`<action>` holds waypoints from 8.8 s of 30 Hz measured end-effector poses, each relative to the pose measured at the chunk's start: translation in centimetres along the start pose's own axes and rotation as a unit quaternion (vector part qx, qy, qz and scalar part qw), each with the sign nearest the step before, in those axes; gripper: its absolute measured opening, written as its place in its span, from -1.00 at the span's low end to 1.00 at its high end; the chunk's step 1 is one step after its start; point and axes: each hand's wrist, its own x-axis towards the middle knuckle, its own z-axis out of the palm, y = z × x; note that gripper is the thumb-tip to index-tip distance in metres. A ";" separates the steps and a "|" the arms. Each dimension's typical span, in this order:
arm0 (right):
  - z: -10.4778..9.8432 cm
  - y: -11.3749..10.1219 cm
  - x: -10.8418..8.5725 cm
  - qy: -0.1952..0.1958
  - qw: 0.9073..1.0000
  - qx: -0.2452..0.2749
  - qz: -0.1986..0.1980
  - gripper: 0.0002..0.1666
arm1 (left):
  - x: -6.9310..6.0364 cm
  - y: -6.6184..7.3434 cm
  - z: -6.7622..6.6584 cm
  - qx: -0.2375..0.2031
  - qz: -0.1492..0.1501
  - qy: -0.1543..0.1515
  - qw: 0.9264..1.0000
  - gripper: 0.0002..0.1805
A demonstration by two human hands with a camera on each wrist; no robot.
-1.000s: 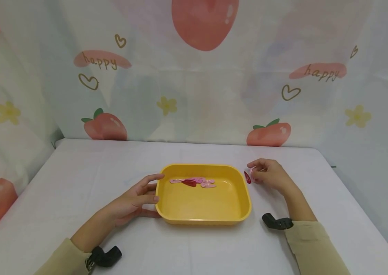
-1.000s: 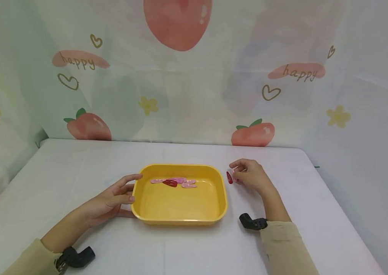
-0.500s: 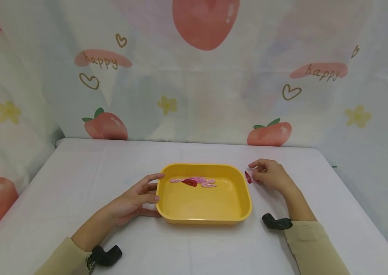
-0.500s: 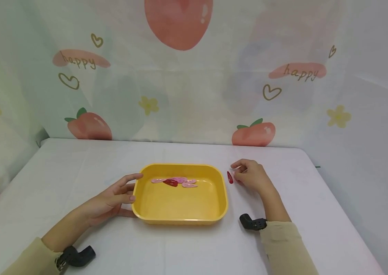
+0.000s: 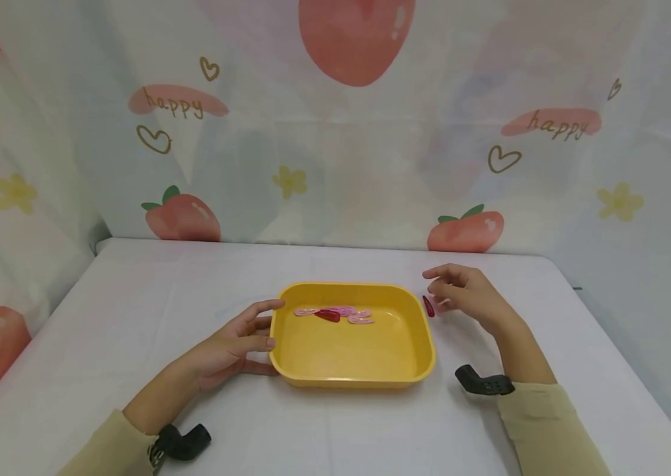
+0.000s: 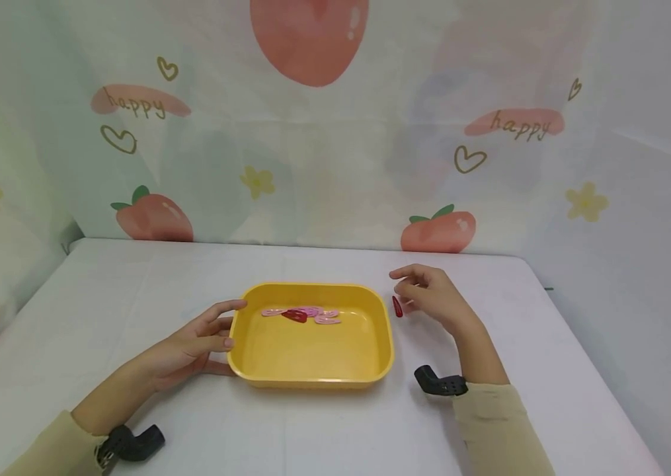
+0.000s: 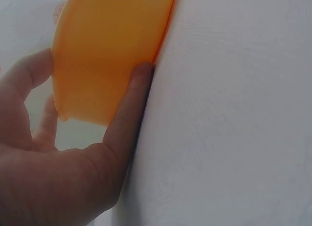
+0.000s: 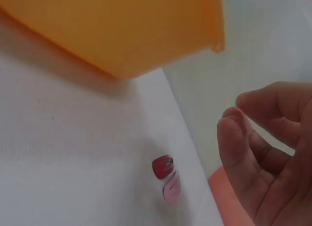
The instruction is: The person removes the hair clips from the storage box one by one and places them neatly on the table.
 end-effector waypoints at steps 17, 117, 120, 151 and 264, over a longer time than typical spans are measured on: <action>3.4 -4.2 -1.2 -0.054 0.995 0.016 -0.080 -0.61 | 0.0 -0.1 -0.1 0.005 0.001 -0.002 1.000 -0.27; 7.7 -5.3 -0.9 -0.063 0.990 0.061 -0.111 -0.56 | 0.1 -0.1 0.0 0.004 -0.001 0.007 1.000 -0.27; 6.9 -5.2 -0.9 -0.052 0.990 0.072 -0.112 -0.61 | 0.1 -0.1 0.0 0.003 -0.002 0.011 1.000 -0.26; 0.5 -0.2 0.3 0.052 0.994 0.059 -0.081 -0.59 | 0.0 0.1 0.1 0.010 -0.004 0.017 1.000 -0.27; 11.8 -4.3 -0.3 -0.064 0.971 -0.153 -0.171 -0.63 | 0.1 -0.2 -0.2 -0.002 0.005 -0.005 1.000 -0.26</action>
